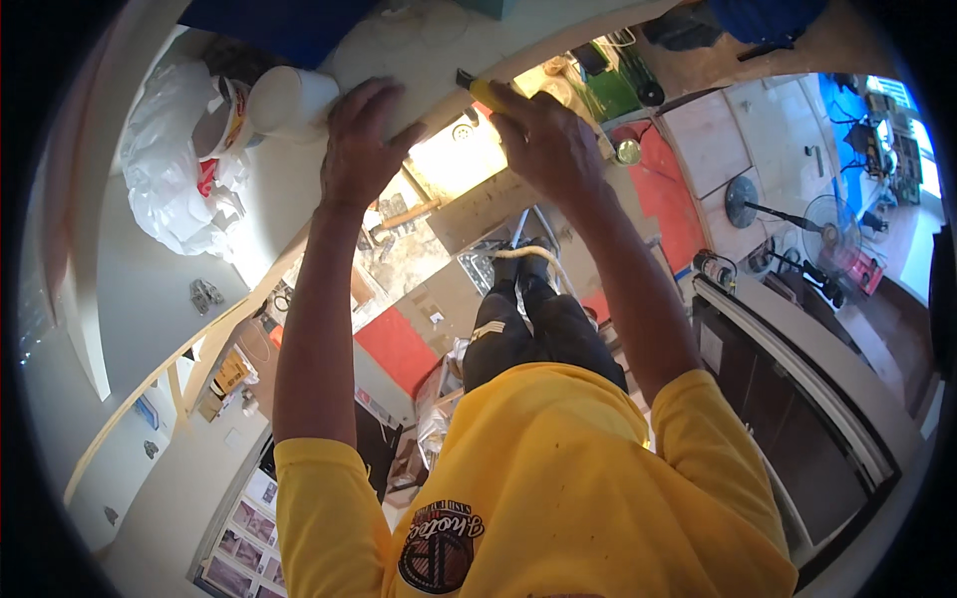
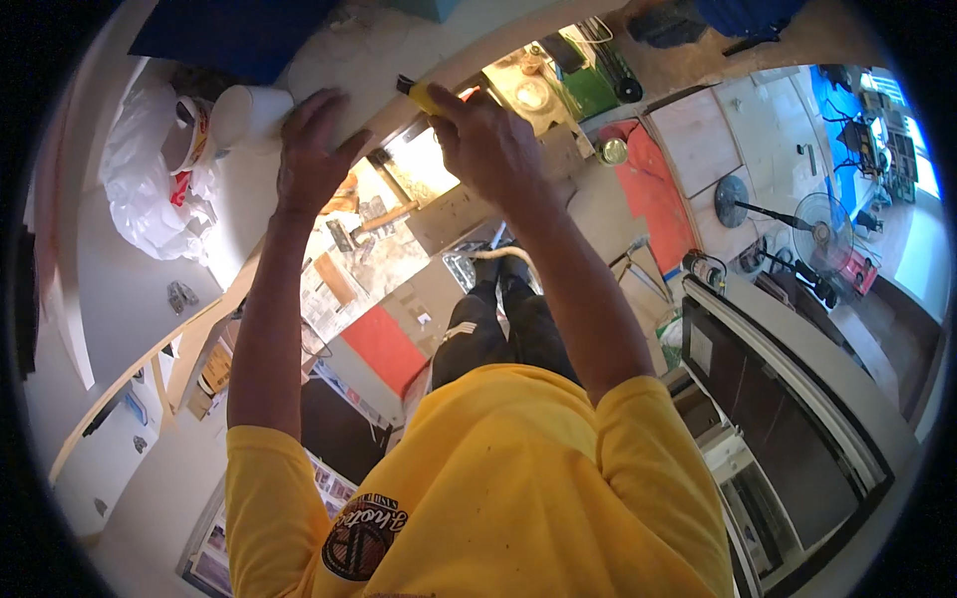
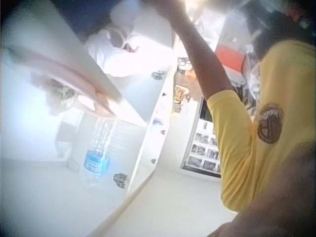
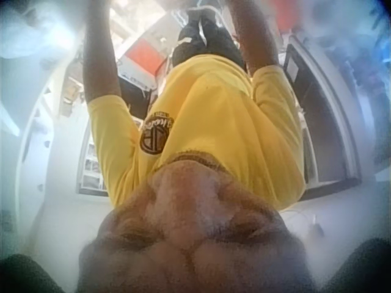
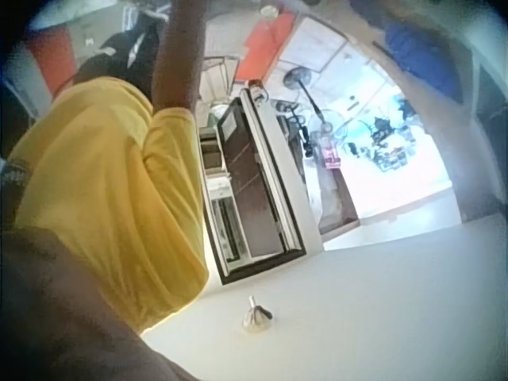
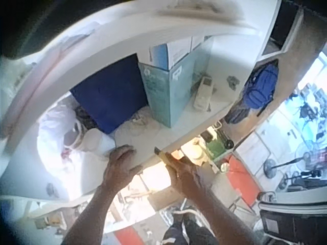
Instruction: The person uses a utility knife to trim a piece of white material from a cabinet edge, then positions a wooden support beam vertically inside the cabinet and hammers it into place.
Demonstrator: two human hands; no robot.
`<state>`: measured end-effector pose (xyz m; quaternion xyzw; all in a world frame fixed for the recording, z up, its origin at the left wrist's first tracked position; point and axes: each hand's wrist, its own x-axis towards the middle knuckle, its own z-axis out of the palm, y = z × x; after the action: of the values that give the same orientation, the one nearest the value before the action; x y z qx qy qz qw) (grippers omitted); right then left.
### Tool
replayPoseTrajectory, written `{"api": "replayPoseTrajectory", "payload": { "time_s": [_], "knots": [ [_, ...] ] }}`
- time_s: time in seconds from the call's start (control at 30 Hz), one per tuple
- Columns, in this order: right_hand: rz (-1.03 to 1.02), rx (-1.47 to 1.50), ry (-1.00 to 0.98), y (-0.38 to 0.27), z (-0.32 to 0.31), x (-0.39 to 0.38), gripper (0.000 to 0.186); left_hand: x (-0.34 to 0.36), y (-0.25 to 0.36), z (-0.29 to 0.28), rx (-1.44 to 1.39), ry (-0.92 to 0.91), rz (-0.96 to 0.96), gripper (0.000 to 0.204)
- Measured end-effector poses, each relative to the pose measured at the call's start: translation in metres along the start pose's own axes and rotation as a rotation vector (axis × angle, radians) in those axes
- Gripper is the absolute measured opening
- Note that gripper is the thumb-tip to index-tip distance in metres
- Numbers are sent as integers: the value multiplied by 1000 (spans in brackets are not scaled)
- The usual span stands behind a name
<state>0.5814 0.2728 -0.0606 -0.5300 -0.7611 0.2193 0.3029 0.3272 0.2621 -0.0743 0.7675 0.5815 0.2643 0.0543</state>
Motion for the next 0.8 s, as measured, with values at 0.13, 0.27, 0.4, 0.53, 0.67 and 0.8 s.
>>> {"api": "replayPoseTrajectory", "payload": {
  "time_s": [0.13, 0.27, 0.4, 0.53, 0.67, 0.8],
  "knots": [
    [39, 13, -3, -3, -2, -14, 37, -4, 1, -1, -17, 10, -19, 49],
    [19, 25, -22, 6, -4, -8, 38, -2, 1, -1, -28, 14, 15, 49],
    [9, 1, -2, 4, -2, -1, 36, -3, 5, -1, -12, 10, 15, 48],
    [10, 10, 20, 4, -2, -7, 39, -3, 2, 0, 4, 24, 4, 48],
    [22, -12, -26, 8, -10, -9, 39, -2, -1, 0, -20, 32, 15, 48],
    [-33, -9, 19, 18, -1, -5, 38, -4, 3, 0, -8, 18, 23, 48]
  ]
}}
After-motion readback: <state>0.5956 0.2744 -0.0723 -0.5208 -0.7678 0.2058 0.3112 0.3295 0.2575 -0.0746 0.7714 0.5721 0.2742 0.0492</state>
